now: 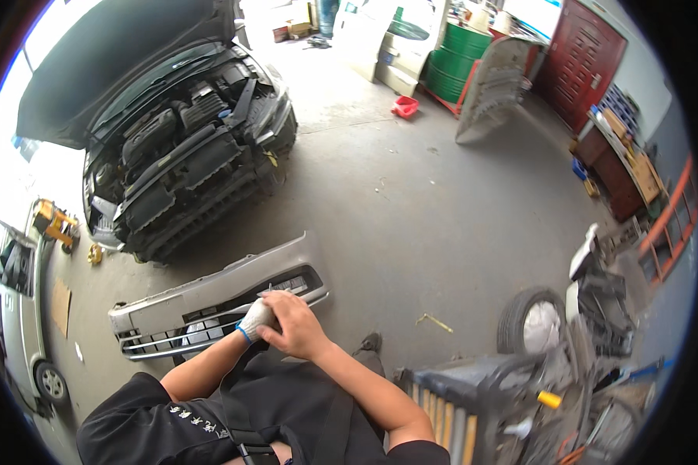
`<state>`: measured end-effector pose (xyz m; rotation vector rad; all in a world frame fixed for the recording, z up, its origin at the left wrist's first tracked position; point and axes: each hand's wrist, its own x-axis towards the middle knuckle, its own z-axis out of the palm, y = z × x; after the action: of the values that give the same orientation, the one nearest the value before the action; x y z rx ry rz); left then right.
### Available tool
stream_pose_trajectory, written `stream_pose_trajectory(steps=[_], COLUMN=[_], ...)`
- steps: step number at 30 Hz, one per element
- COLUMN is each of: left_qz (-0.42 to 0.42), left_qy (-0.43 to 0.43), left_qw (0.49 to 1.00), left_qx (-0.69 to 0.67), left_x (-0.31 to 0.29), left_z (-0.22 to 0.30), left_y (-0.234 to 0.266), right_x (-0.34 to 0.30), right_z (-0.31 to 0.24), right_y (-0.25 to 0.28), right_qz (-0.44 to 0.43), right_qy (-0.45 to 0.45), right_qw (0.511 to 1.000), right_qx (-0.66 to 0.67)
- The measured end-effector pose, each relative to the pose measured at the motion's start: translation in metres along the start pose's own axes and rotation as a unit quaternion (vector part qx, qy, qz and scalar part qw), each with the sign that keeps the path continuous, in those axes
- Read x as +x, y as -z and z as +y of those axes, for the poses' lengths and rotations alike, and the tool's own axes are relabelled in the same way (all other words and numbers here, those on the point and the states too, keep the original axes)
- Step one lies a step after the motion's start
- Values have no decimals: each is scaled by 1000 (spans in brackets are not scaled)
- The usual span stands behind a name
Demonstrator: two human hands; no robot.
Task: The person aligns and secures a silver car bumper to the front of a white vehicle in a garage. They use a screwdriver to tighten fasteners on the grille, then lift and position the bumper onto the car's front frame, adjusting it into place.
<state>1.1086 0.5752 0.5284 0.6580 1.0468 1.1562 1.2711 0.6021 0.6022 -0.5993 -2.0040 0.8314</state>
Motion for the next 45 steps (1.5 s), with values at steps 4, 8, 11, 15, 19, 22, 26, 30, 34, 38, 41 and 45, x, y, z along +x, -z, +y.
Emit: stream_pose_trajectory(steps=[4, 8, 11, 15, 19, 22, 26, 30, 34, 38, 41, 45], left_qz=[110, 203, 186, -45, 90, 152, 79, 98, 239, 239, 277, 370], left_qy=[118, 70, 94, 106, 130, 82, -91, -52, -216, -203, -180, -141], left_qw=[969, 977, 973, 940, 978, 979, 927, 935, 859, 778, 794, 777], left_qx=[-186, -4, 95, -322, -137, 110, 354, 337, 397, 545, 511, 489], left_x=[49, 70, 102, 175, 256, 302, 378, 413, 463, 496, 532, 576], left_z=[13, 76, 92, 16, 51, 115, 120, 121, 140, 173, 151, 168], left_y=[-24, -74, -92, -57, -101, -145, -158, -183, -156, -168, -168, -196], right_x=[26, 39, 62, 106, 126, 159, 250, 338, 341, 363, 399, 455], right_z=[28, 74, 102, 133, 217, 275, 342, 374, 461, 528, 527, 588], right_y=[45, 83, 110, 137, 167, 204, 245, 262, 236, 203, 199, 184], right_qz=[-115, -137, -140, -186, -177, -269, -355, -57, -165, -390, -354, -438], right_qy=[29, 42, 132, 155, 80, -54, -301, -341, -208, -30, -242, 6], right_qw=[990, 980, 974, 969, 975, 947, 884, 731, 942, 902, 867, 889], right_qx=[-71, -136, -115, -46, -106, -169, 52, 588, 206, 180, 254, 133])
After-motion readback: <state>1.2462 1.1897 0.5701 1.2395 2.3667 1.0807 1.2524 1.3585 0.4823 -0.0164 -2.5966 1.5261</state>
